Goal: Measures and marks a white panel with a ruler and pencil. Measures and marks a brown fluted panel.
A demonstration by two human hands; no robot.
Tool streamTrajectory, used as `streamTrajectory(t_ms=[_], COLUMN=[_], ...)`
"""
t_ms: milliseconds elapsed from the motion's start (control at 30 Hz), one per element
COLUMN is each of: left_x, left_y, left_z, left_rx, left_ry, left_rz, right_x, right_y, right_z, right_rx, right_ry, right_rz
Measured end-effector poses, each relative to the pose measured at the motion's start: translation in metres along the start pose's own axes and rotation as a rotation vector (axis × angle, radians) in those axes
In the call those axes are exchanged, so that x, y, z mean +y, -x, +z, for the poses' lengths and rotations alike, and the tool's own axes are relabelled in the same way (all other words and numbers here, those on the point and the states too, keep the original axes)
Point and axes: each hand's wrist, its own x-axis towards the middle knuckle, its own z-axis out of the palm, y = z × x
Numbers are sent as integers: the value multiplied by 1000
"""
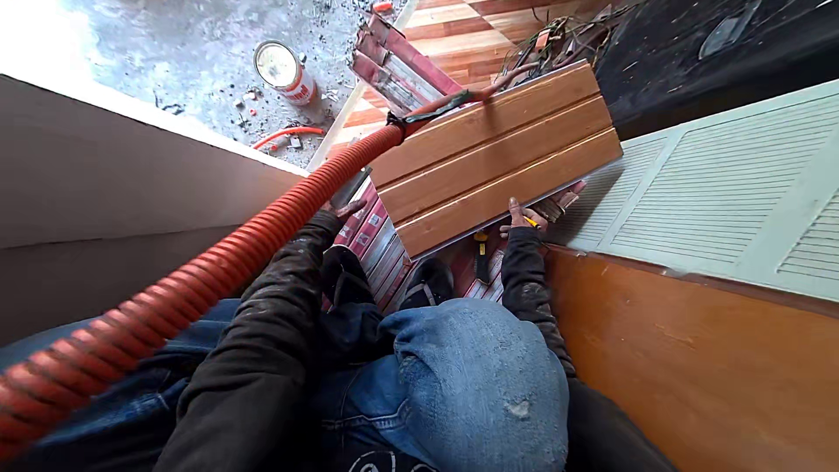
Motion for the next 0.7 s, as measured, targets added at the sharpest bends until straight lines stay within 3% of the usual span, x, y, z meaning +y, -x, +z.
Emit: streamTrajectory(t_ms=[100, 200, 333, 400, 467, 500, 533, 567, 600, 667, 700], left_x=[-29, -37, -35, -9, 19, 21, 14, -1, -18, 12, 17], left_y=[-44, -59, -59, -30, -5, -1, -1, -6, -16, -8, -11], left_z=[24, 33, 36, 18, -1, -3, 2, 15, 36, 0, -1], left_rx=[91, 68, 15, -82, -188, -196, -154, -13, 246, -170, -188], left_ry=[-31, -49, -54, -11, -33, -50, -82, -124, -130, -82, -31], left_rz=[19, 47, 67, 31, -23, 3, 91, 233, 376, 111, 35], right_x=[4, -1, 0, 2, -24, -52, -64, -53, -25, -6, -6], right_y=[-2, 1, -2, -2, 15, 29, 36, 36, 24, 7, 4], right_z=[-6, -6, -8, -9, -17, -27, -32, -30, -22, -14, -8], right_rx=[44, 57, 74, 112, 58, -50, -71, 31, 234, 392, 429], right_ry=[149, 189, 239, 272, 366, 416, 460, 467, 412, 298, 221], right_rz=[-68, -70, -108, -171, -79, 73, 97, -41, -321, -672, -828])
